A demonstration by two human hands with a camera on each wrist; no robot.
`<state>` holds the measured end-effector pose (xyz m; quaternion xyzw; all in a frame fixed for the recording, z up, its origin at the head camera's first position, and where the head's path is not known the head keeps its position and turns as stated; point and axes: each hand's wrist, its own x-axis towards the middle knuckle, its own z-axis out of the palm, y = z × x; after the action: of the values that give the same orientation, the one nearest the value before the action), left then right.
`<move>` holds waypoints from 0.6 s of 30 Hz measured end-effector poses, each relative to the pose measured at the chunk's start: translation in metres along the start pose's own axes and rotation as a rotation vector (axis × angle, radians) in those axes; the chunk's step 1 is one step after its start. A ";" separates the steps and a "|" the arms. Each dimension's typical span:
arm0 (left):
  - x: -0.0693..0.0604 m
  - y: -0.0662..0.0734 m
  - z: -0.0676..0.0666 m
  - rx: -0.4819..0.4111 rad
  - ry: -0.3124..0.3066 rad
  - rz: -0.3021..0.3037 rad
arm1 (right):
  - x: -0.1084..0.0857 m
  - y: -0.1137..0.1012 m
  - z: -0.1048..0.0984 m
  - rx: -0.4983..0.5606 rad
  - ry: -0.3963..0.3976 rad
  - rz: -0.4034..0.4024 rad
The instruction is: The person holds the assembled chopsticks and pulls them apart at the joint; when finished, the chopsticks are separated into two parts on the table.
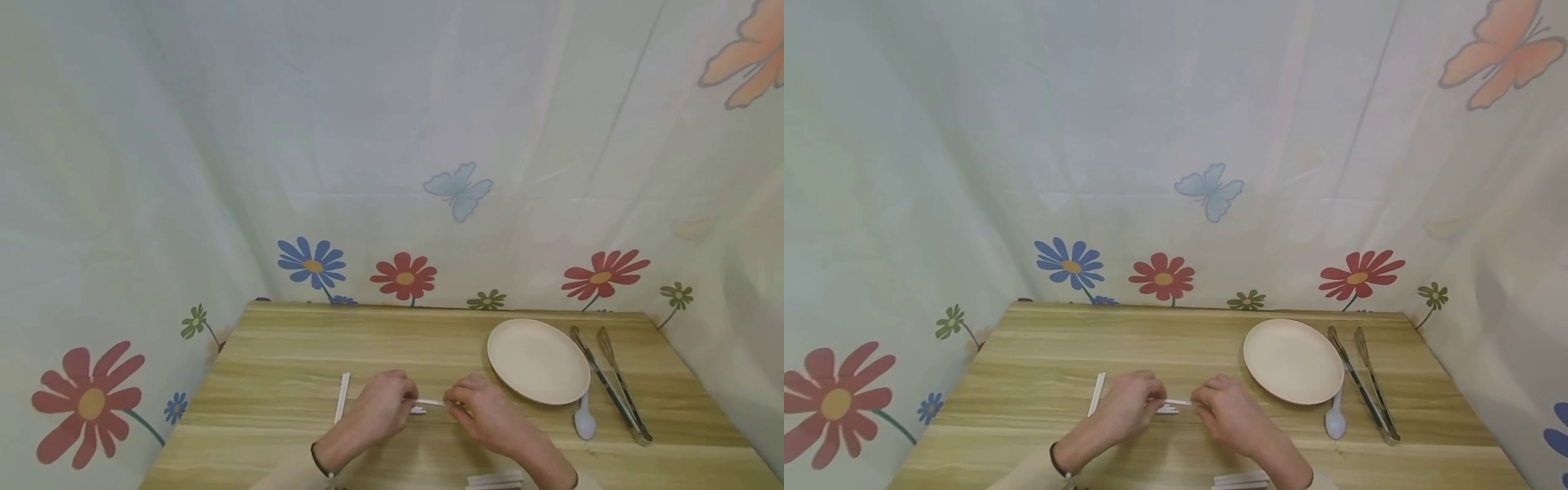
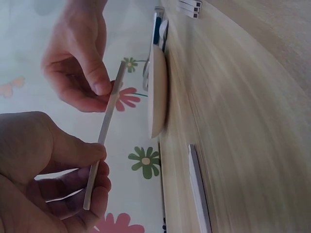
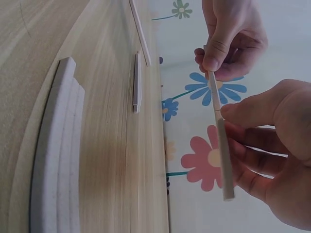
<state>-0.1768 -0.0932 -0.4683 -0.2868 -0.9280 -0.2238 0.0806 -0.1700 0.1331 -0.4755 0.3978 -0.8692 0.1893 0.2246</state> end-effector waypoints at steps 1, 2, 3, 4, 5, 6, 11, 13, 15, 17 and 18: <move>0.001 0.001 0.000 0.002 0.000 0.007 | 0.000 0.000 0.000 0.006 -0.005 0.002; 0.001 0.001 0.001 0.000 0.001 0.014 | 0.000 0.000 0.000 0.012 -0.011 0.007; 0.001 0.002 0.001 0.000 0.004 0.021 | 0.000 0.000 0.000 0.020 -0.016 0.011; 0.002 0.003 0.001 -0.005 0.006 0.024 | -0.001 0.000 0.000 0.024 -0.020 0.017; 0.002 0.003 0.001 -0.012 0.010 0.029 | -0.001 0.000 0.001 0.029 -0.025 0.026; 0.002 0.004 0.002 -0.020 0.014 0.032 | -0.002 -0.001 0.001 0.032 -0.028 0.034; 0.000 0.005 0.008 -0.090 0.041 0.047 | -0.006 -0.001 0.003 0.049 0.000 0.096; -0.001 0.005 0.010 -0.118 0.049 0.043 | -0.006 -0.001 0.003 0.052 0.015 0.112; -0.002 0.005 0.011 -0.133 0.057 0.033 | -0.005 0.000 0.003 0.048 0.024 0.118; -0.003 0.005 0.011 -0.140 0.065 0.020 | -0.004 -0.001 0.003 0.054 0.031 0.128; -0.003 0.005 0.011 -0.145 0.066 0.012 | -0.003 -0.001 0.003 0.060 0.037 0.130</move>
<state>-0.1715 -0.0856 -0.4771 -0.2900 -0.9045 -0.2990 0.0914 -0.1680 0.1331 -0.4795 0.3435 -0.8828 0.2368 0.2158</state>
